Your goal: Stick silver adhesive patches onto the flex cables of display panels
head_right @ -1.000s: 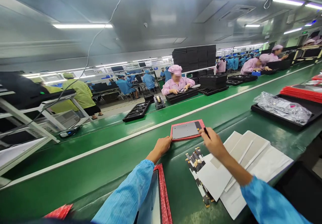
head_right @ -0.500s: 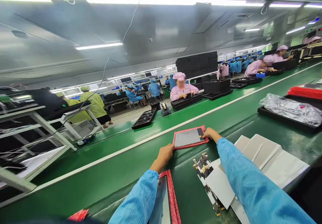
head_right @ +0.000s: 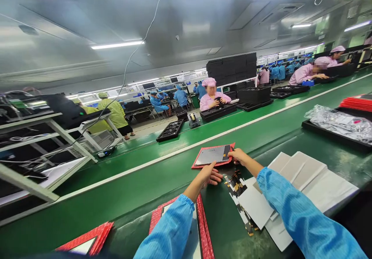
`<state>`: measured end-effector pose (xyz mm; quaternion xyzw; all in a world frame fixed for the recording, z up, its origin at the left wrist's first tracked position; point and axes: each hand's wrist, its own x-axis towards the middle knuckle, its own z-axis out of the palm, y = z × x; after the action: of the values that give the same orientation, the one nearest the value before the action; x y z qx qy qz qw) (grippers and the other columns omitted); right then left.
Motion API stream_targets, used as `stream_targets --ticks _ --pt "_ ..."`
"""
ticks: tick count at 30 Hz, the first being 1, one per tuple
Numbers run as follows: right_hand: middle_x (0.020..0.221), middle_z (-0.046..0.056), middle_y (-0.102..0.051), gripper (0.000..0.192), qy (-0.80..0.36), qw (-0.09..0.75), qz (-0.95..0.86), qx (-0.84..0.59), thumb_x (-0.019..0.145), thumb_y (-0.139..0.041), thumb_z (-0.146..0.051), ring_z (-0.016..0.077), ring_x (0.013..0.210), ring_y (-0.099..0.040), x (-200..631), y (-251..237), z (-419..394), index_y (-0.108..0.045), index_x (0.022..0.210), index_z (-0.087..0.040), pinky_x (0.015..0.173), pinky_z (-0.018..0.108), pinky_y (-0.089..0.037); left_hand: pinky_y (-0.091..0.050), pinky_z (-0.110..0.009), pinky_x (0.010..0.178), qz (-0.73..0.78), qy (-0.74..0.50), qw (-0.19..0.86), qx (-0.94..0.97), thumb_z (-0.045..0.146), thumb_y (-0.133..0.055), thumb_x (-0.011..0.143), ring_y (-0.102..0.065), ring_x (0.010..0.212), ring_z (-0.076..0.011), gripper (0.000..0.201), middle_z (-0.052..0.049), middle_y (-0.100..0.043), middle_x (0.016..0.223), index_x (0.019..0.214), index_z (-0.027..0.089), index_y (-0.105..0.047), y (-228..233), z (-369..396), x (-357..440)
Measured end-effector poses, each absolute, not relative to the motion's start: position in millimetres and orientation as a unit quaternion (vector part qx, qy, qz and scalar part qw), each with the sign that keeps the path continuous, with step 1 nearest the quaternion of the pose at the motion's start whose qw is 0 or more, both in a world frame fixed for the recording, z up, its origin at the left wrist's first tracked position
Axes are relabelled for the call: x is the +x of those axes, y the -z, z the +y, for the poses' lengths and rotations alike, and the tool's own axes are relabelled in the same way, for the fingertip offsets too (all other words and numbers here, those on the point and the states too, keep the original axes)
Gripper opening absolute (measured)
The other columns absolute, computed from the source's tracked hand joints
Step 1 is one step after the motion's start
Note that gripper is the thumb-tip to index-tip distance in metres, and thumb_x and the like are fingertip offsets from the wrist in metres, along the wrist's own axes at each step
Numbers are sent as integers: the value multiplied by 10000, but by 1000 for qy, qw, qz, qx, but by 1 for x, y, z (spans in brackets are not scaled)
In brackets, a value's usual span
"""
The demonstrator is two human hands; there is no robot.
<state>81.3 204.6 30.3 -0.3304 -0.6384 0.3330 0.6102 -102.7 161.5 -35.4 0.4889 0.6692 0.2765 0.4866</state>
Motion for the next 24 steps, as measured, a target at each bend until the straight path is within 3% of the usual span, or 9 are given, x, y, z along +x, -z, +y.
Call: stream_targets --ticks 4,9,12,15,18,24 --pt "223 -154 -400 448 -421 548 -641 -332 795 -700 -233 -20 149 -263 64 -9 201 -513 388 -212 264 103 -250 -587 -375 857 630 -397 542 389 334 -558 997 -666 1025 -171 276 -55 -634 1192 1211 161 -573 40 157 -91" --pt "269 -144 -462 410 -505 494 -627 -329 886 -628 -326 -15 156 -292 34 18 170 -601 496 -201 283 114 -336 -580 -387 879 608 -516 523 301 324 -553 999 -656 1054 -177 272 -58 -623 1220 1217 163 -571 39 149 -99" --pt "374 -105 -618 372 -541 468 -620 -322 919 -601 -407 -6 166 -297 28 31 142 -662 615 -202 282 143 -383 -580 -386 876 621 -533 514 259 320 -564 994 -657 1050 -177 270 -59 -625 1213 1209 158 -575 34 137 -117" --pt "485 -58 -729 458 -606 434 -586 -317 988 -464 -498 1 159 -246 35 44 120 -696 719 -209 269 171 -395 -581 -386 875 628 -531 519 232 320 -568 992 -657 1048 -178 270 -59 -626 1210 1205 155 -577 23 117 -148" --pt "513 -30 -752 600 -646 425 -552 -311 1020 -319 -566 11 151 -238 43 50 108 -714 741 -210 259 178 -370 -582 -383 871 627 -519 537 220 320 -567 992 -659 1043 -176 267 -57 -628 1204 1201 155 -579 9 90 -185" --pt "471 -42 -698 673 -673 399 -563 -267 1046 -259 -543 7 148 -227 27 30 77 -751 730 -209 246 171 -358 -591 -341 813 615 -500 566 227 328 -556 998 -675 957 -148 244 -46 -655 1120 1146 138 -599 -5 6 -227"
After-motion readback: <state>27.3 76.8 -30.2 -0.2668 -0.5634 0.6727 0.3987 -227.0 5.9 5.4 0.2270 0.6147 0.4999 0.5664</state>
